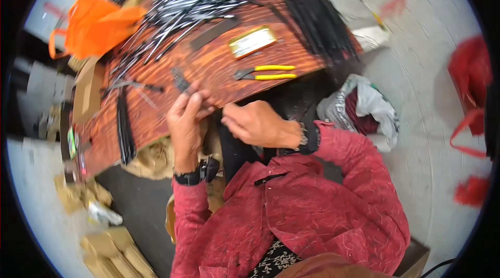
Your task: Cutting black wires to length and bundling them together at a production workstation.
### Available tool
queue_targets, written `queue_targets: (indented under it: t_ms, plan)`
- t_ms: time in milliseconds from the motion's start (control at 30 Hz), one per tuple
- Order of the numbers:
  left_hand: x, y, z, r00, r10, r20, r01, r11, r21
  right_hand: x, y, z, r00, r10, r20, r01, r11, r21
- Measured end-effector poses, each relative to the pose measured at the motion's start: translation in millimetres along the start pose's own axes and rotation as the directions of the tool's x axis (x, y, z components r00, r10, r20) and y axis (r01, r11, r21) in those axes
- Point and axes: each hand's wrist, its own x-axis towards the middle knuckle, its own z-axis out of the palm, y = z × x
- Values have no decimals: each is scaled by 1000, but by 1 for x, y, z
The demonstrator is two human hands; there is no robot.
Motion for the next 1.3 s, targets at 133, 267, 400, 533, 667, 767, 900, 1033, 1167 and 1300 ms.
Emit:
queue_targets:
  t_ms: [133, 267, 400, 533, 667, 767, 900, 1033, 1167, 1300]
  plan:
    - [1, 0, -1, 999, 15, -34, -14, 1000, 27, -7, 6, -20, 996, -17, 84, 7, 992, 126]
    - [0, 2, -4, 999, 32, -38, -31, 999, 22, -16, 38, -55, 1000, 7, 25, -7, 1000, -1]
    - [3, 1, -9, 998, 47, -52, -47, 999, 2, -27, 89, -112, 964, 234, -125, -257, 941, -221]
    - [5, -2, -7, 998, 34, -53, -35, 999, -9, -22, 119, -137, 916, 332, -226, -401, 769, -498]
    - [3, -2, -2, 999, 32, -23, -32, 999, -11, -1, 159, -124, 906, 240, -350, -420, 619, -663]
    - [-2, -1, -7, 999, 23, -23, -23, 1000, 0, 10, 176, -121, 883, 321, -343, -467, 525, -712]
    - [-6, 0, -14, 998, 1, -55, -2, 1000, -19, 11, 185, -118, 887, 300, -350, -457, 477, -750]
    - [-4, -1, -17, 999, 7, -47, -8, 1000, -10, 21, 186, -118, 885, 318, -340, -456, 446, -771]
    - [-4, -2, -18, 999, 23, -41, -24, 999, -35, 26, 181, -124, 831, 411, -375, -540, 434, -721]
    - [-5, -4, -21, 999, 21, -48, -23, 999, -37, 29, 168, -146, 712, 575, -403, -694, 488, -529]
